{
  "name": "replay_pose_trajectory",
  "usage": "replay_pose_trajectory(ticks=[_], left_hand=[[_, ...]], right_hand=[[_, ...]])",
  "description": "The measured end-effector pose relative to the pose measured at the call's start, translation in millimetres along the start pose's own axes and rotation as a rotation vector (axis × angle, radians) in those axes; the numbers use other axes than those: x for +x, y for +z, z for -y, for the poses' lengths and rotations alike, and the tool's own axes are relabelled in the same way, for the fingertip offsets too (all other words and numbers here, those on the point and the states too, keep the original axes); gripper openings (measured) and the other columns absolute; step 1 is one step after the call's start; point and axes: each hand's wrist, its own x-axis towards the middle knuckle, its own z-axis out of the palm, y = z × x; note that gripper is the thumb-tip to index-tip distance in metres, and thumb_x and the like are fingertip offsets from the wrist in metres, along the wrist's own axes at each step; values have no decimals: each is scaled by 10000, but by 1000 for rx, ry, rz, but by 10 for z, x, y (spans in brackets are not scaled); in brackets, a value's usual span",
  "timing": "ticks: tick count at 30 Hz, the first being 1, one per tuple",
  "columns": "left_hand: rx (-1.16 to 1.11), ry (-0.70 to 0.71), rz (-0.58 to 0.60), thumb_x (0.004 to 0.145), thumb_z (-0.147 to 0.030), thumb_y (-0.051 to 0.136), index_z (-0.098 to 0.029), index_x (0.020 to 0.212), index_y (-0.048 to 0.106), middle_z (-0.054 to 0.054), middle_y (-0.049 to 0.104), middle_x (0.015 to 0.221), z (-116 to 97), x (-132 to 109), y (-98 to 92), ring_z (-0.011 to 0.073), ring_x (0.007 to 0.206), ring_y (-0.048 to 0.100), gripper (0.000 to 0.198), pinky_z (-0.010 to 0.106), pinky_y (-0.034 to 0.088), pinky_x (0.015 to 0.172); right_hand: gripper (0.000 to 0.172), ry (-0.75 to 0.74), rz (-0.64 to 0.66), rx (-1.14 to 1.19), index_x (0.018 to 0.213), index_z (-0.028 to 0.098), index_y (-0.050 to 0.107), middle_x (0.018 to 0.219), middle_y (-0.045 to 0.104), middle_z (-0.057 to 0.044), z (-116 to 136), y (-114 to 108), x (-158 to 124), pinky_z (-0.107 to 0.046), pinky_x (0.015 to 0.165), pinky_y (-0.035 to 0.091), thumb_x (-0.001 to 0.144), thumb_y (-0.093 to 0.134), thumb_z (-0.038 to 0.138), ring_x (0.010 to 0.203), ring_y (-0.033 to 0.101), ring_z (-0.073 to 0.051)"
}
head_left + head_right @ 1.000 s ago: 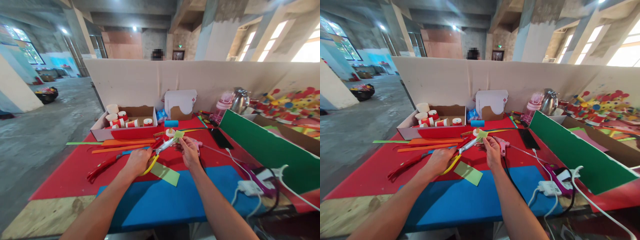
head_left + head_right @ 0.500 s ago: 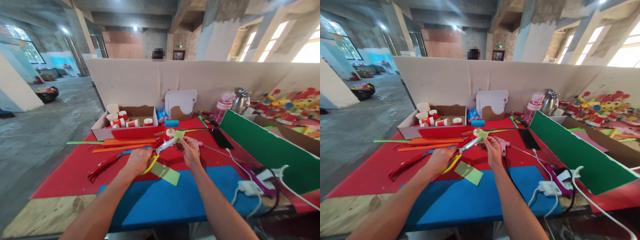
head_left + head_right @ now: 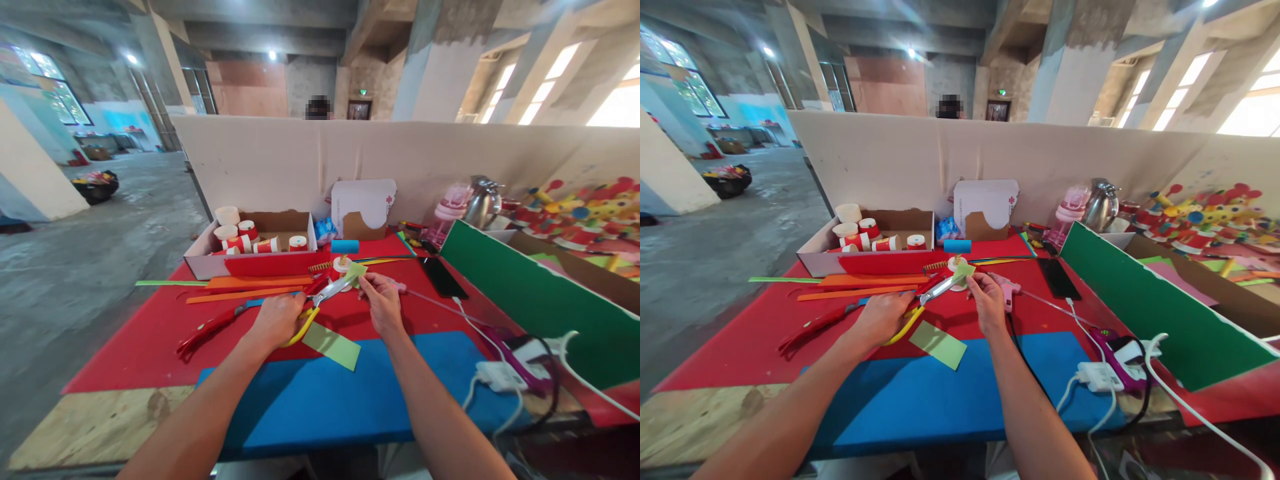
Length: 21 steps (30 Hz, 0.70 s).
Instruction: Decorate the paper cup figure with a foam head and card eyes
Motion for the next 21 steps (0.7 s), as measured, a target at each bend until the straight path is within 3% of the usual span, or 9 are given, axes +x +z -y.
replay_pose_trajectory(ticks=[21], left_hand=[[-2, 6, -18, 870, -368, 374, -157, 919, 556, 137, 667, 845, 20, 3, 34, 283, 798, 646, 283, 338, 472, 645]], right_hand=[[284, 31, 18, 20, 641, 181, 608, 545, 530, 55, -7, 7, -10, -210, 459, 343, 556, 786, 385, 469, 427, -64]])
